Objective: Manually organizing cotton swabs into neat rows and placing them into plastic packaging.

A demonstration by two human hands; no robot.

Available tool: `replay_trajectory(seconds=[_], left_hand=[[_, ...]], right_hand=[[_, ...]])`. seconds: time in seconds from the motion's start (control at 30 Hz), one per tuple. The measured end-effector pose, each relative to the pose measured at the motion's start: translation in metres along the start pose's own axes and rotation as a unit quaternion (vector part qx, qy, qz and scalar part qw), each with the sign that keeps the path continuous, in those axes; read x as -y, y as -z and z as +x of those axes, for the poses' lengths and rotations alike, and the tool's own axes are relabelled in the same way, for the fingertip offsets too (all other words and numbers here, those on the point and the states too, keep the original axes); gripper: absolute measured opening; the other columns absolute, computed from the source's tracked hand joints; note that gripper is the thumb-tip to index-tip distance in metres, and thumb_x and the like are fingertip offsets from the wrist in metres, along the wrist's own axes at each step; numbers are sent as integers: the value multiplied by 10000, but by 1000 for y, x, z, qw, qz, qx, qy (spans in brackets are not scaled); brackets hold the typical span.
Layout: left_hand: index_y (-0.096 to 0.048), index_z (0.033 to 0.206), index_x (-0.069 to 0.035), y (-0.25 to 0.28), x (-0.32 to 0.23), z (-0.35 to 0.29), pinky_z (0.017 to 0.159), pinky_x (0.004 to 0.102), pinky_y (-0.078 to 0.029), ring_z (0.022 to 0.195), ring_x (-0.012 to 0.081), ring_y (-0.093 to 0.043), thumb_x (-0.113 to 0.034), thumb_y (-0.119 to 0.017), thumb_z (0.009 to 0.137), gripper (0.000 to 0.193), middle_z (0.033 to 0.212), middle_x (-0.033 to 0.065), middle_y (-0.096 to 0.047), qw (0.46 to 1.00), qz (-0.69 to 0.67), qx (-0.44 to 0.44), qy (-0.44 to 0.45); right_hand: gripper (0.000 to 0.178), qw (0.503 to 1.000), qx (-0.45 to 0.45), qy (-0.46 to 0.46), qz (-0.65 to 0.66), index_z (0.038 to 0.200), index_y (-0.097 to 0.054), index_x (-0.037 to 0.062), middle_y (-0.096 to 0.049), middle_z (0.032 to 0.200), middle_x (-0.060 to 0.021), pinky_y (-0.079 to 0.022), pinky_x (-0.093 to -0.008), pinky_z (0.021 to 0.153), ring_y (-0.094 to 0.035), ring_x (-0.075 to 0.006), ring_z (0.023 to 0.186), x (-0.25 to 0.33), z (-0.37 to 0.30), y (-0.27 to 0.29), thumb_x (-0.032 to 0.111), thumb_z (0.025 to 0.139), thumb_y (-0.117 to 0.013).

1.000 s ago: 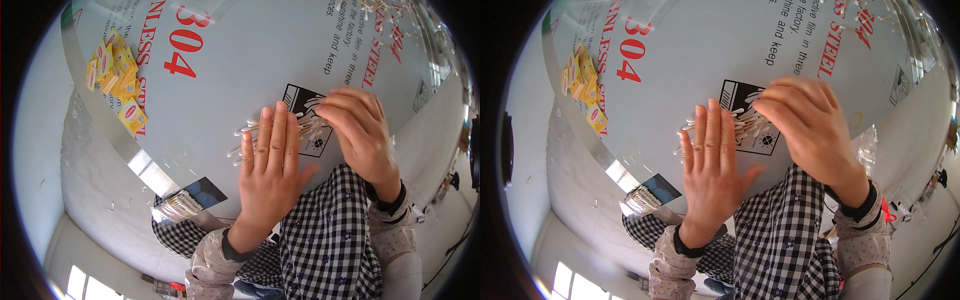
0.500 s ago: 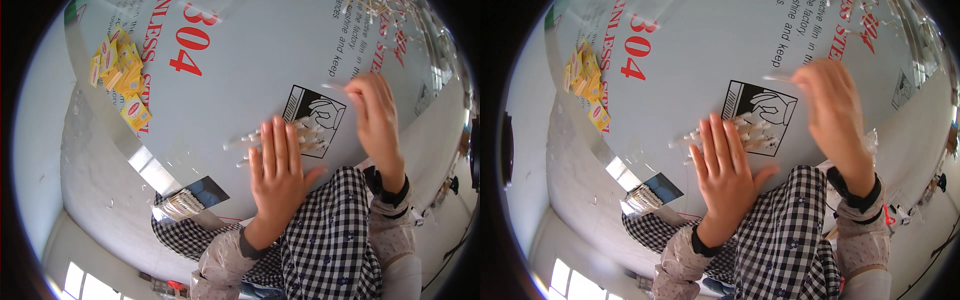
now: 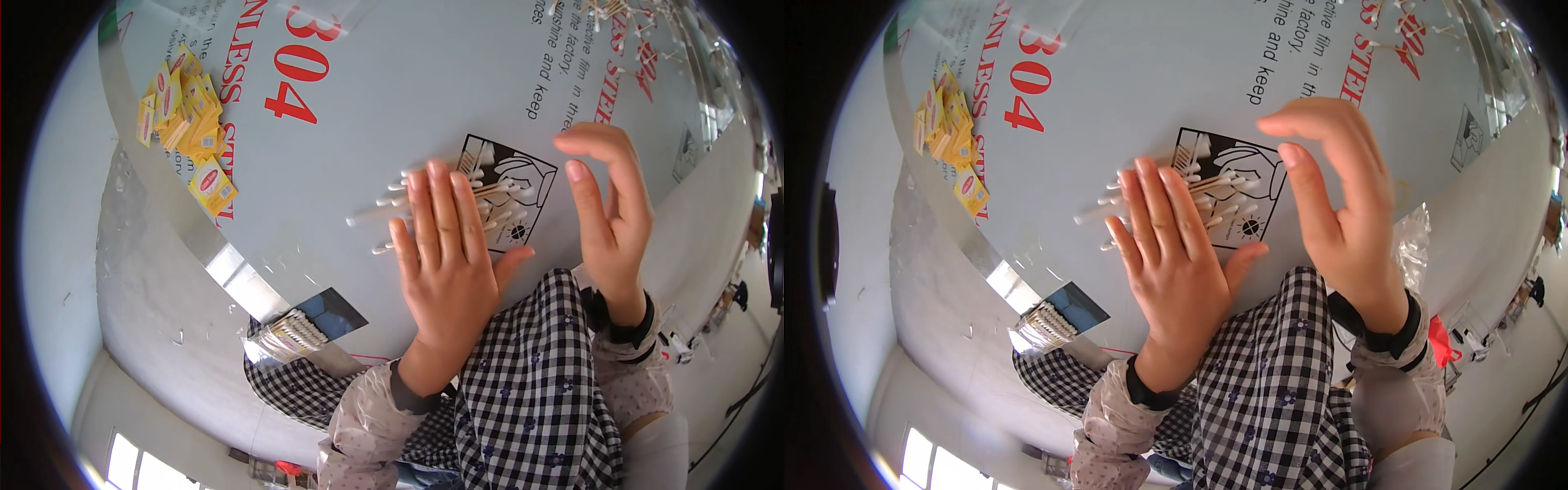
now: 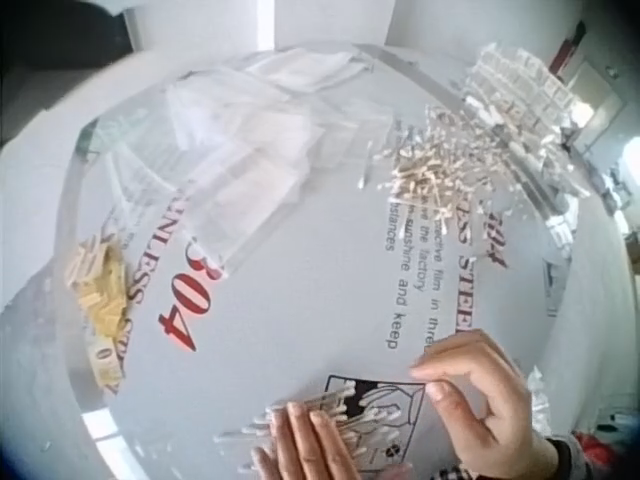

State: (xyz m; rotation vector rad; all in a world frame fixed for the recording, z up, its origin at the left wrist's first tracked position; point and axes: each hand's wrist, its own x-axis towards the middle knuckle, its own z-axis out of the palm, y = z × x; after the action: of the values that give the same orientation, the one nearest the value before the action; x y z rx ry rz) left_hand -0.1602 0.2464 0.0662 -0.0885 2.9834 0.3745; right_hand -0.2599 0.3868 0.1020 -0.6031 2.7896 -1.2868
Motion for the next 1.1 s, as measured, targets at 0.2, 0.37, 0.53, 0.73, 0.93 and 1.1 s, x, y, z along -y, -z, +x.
replay_trajectory(seconds=[0.2, 0.37, 0.53, 0.73, 0.93, 1.1], left_hand=[[-258, 1520, 97, 9, 2, 26, 1197, 546, -198, 1502, 401, -232, -713, -473, 892, 1047, 1598, 272, -255, 999, -45, -22, 21], [-272, 1519, 86, 33, 31, 17, 1201, 528, -200, 1480, 420, -284, -280, -659, 894, 822, 1569, 295, -306, 964, -255, -69, 3], [-216, 1529, 97, 40, 67, 1, 1213, 517, -176, 1477, 459, -252, -17, -492, 926, 673, 1583, 314, -250, 906, -388, -166, 30], [-87, 1557, 73, 29, 62, -12, 1221, 496, -147, 1507, 404, -201, -82, -438, 987, 687, 1609, 298, -190, 839, -518, -131, 106], [-81, 1559, 63, 23, 54, 2, 1220, 483, -144, 1515, 378, -187, -423, -375, 1060, 756, 1611, 288, -190, 774, -602, -156, 121], [-155, 1573, -9, 21, 48, 9, 1231, 457, -114, 1520, 333, -196, -488, -368, 1054, 738, 1615, 241, -235, 739, -640, -169, 130]], right_hand=[[212, 974, -78, -91, 190, 1200, -583, -29, -612, 1239, -125, -438, -341, 993, -571, -207, 1146, 1, -17, -21, 27, 1000, -542], [252, 957, -103, -109, 249, 1227, -589, -21, -615, 1275, -125, -451, -345, 996, -585, -225, 1170, -2, -9, -37, -21, 979, -544], [329, 996, 0, 90, -14, 1100, -667, 12, -672, 1077, -129, -489, -369, 853, -619, -315, 995, -6, 15, -23, -133, 814, -592], [356, 978, 110, 149, -90, 1087, -676, 23, -662, 971, -102, -500, -363, 788, -614, -288, 938, -5, 37, -19, -148, 775, -654], [253, 967, 158, 153, -127, 977, -635, 14, -610, 871, -86, -487, -366, 713, -584, -272, 838, -6, 44, -16, -127, 771, -676], [226, 974, 133, 155, -96, 917, -578, 16, -597, 887, -102, -481, -384, 739, -575, -291, 842, -5, 49, -12, -136, 768, -653]])
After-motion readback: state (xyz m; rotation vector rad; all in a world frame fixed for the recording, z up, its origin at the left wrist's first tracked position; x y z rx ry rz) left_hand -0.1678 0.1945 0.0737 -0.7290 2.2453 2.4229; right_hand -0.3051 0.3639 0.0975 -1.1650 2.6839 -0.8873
